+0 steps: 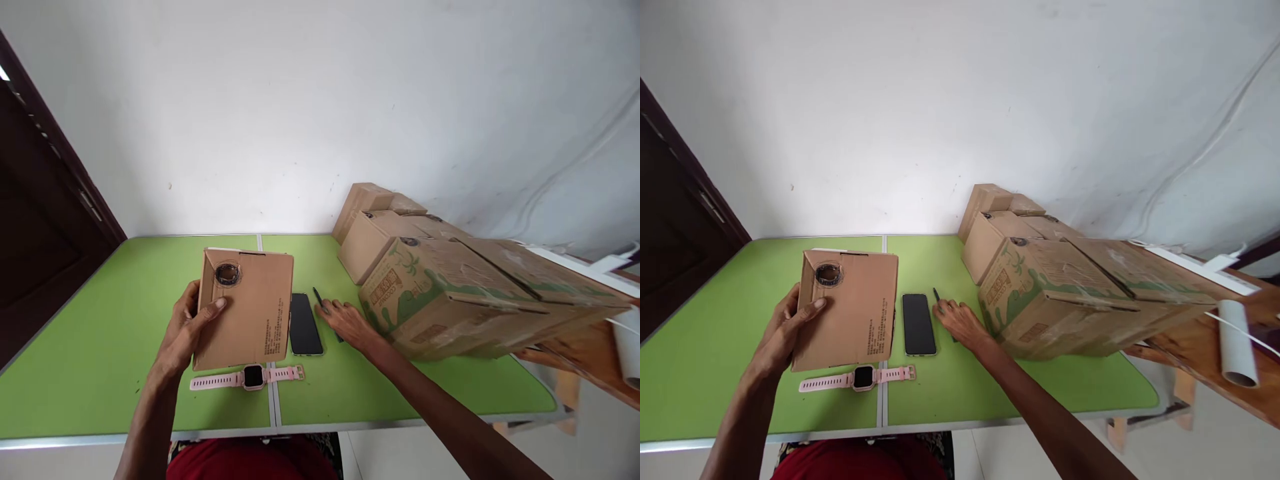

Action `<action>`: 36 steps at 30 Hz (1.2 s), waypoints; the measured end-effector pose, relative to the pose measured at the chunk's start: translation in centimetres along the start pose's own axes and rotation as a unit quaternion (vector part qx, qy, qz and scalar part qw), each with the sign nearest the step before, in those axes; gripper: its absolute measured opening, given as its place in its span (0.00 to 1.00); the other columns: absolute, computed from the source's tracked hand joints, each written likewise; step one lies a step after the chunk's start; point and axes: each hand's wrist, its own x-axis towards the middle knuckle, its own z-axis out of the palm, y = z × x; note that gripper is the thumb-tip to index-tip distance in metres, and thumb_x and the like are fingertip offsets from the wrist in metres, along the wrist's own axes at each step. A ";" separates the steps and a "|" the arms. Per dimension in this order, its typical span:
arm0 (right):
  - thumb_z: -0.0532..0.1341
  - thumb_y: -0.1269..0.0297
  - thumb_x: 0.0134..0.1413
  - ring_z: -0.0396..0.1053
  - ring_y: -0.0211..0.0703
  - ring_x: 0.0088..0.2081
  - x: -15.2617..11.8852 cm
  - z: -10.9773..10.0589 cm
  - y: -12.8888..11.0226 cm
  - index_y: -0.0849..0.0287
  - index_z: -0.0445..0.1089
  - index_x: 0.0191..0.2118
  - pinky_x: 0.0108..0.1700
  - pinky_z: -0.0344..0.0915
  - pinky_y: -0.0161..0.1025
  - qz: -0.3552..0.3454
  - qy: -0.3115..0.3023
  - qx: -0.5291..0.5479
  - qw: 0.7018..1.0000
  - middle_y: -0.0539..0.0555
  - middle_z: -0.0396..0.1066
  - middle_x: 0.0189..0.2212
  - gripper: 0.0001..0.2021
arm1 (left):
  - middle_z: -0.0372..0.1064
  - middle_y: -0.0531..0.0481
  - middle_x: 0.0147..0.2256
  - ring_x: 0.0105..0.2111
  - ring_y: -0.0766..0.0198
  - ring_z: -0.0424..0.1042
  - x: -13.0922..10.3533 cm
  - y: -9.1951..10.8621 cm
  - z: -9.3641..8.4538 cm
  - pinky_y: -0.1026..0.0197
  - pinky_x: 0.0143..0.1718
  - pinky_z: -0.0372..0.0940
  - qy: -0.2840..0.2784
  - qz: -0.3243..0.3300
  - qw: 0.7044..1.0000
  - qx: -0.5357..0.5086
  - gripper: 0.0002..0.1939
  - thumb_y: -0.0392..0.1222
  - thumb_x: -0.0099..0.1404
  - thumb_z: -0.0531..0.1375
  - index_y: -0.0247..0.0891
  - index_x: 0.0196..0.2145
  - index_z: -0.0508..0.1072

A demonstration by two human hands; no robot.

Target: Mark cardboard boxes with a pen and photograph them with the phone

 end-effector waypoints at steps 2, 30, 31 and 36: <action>0.59 0.83 0.59 0.76 0.44 0.31 0.4 0.7 0.5 0.55 0.75 0.36 0.31 0.65 0.38 -0.032 0.010 0.018 0.999 0.56 0.77 0.33 0.14 | 0.79 0.37 0.53 0.50 0.42 0.81 -0.2 0.3 0.3 0.51 0.43 0.77 -0.010 0.004 1.000 -0.005 0.40 0.63 0.55 0.76 0.38 0.57 0.74; 0.64 0.71 0.69 0.80 0.52 0.55 3.0 -8.5 -20.5 0.51 0.81 0.56 0.56 0.79 0.51 -0.074 0.360 0.434 0.823 0.55 0.85 0.49 0.15 | 0.80 0.44 0.52 0.46 0.49 0.80 -2.2 1.3 2.0 0.56 0.42 0.74 -0.101 0.028 0.994 -0.044 0.27 0.53 0.62 0.74 0.41 0.54 0.75; 0.64 0.72 0.68 0.80 0.51 0.54 3.0 -8.6 -20.5 0.51 0.82 0.56 0.55 0.79 0.50 -0.073 0.360 0.422 0.829 0.55 0.85 0.48 0.15 | 0.79 0.44 0.52 0.46 0.49 0.80 -2.2 1.3 2.0 0.56 0.42 0.74 -0.106 0.030 0.993 -0.049 0.27 0.53 0.62 0.74 0.41 0.54 0.75; 0.65 0.76 0.67 0.79 0.48 0.52 3.2 -8.7 -20.8 0.51 0.81 0.55 0.53 0.78 0.48 -0.079 0.362 0.390 0.843 0.54 0.84 0.47 0.18 | 0.79 0.44 0.51 0.48 0.48 0.78 -2.3 1.2 2.2 0.55 0.43 0.73 -0.111 0.026 0.992 -0.049 0.28 0.56 0.62 0.74 0.41 0.54 0.75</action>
